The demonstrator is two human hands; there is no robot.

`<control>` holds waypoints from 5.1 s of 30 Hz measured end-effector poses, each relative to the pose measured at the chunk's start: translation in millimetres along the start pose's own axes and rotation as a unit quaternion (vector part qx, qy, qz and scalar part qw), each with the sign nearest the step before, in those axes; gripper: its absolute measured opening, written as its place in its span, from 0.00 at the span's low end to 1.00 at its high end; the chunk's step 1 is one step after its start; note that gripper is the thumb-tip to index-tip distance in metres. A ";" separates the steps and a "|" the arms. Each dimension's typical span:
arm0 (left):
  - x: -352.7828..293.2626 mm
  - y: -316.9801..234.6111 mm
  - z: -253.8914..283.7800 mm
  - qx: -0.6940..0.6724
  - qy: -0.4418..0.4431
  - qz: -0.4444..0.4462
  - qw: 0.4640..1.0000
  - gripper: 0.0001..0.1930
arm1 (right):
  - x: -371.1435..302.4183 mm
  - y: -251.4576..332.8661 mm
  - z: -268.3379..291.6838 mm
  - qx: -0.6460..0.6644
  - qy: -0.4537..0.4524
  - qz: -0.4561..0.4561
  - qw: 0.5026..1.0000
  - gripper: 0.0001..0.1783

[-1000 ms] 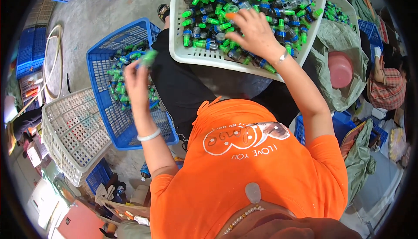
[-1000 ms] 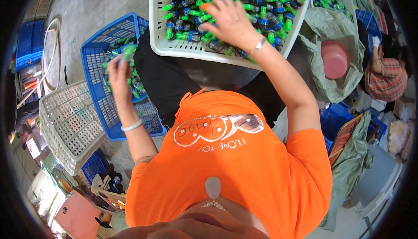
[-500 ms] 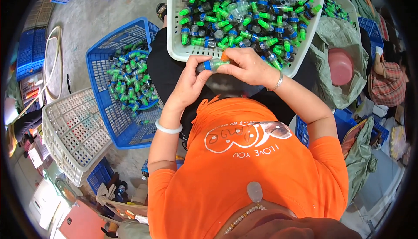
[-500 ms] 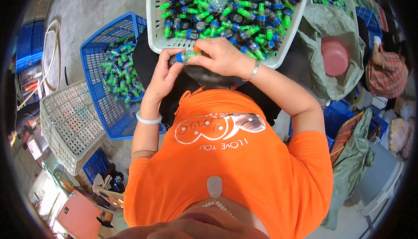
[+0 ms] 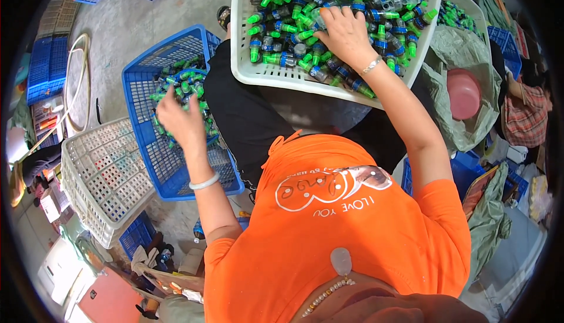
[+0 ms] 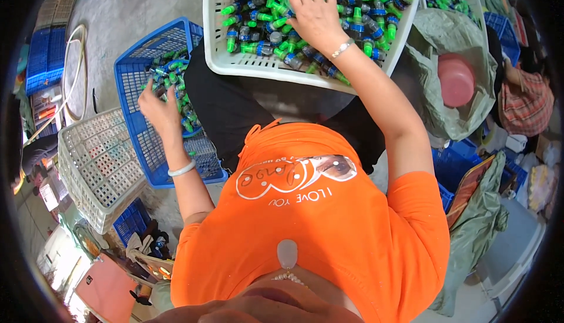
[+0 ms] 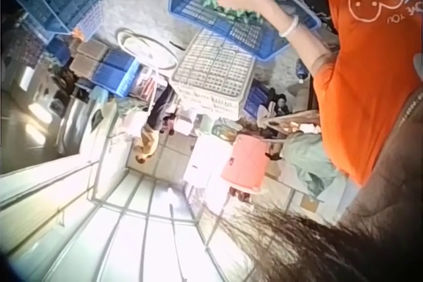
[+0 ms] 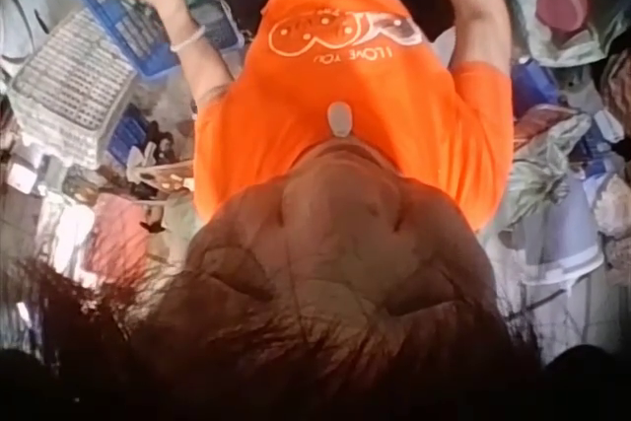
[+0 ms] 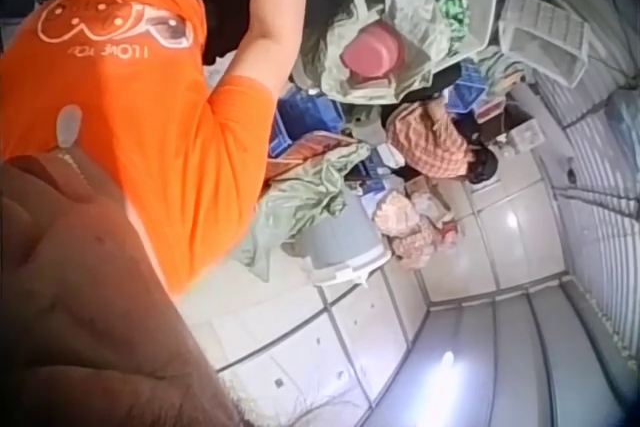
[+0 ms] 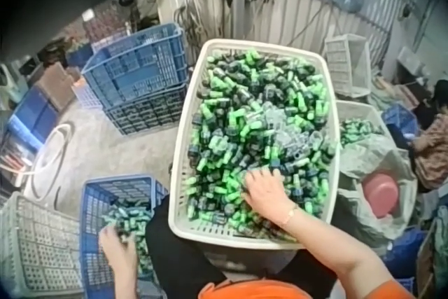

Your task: Sorting and inspecting small green and blue plastic components from a large crate into a smaller sorting basket.

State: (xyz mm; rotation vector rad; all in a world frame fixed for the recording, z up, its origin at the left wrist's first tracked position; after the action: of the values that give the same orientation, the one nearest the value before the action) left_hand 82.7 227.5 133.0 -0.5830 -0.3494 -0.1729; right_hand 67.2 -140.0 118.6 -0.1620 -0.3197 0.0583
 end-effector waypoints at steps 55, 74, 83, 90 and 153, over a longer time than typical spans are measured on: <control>-49.5 -66.2 -43.9 -0.333 0.134 0.008 0.933 0.14 | -45.9 86.5 49.1 0.490 0.330 0.029 0.806 0.18; 34.1 -108.0 -131.2 0.207 0.227 -0.397 0.865 0.09 | 9.2 96.0 -64.7 0.082 0.122 0.099 0.984 0.08; 40.4 -108.8 -151.4 0.192 0.292 -0.486 0.801 0.07 | -2.8 71.2 -40.1 0.168 0.096 0.034 0.981 0.09; 29.7 -94.3 -163.5 0.192 0.358 -0.441 0.800 0.09 | -38.4 17.5 8.8 0.321 0.027 -0.128 0.938 0.15; 0.8 -144.1 -116.6 -0.154 0.248 -0.215 0.932 0.14 | 14.2 1.3 -7.2 0.025 -0.013 0.017 0.999 0.13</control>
State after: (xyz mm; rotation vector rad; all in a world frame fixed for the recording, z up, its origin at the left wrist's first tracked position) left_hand 78.3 42.9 115.7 -0.7409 0.0520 -0.7953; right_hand 82.9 -138.7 116.1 -0.1180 -0.3407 0.1026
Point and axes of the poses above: each hand's wrist, its own x-axis towards the middle knuckle, its own z-axis out of the back of the hand, y = z × x, the point moved 4 cm from there along x, towards the middle knuckle, and after that the axes turned 6 degrees about -x, right-handed, at the moved point
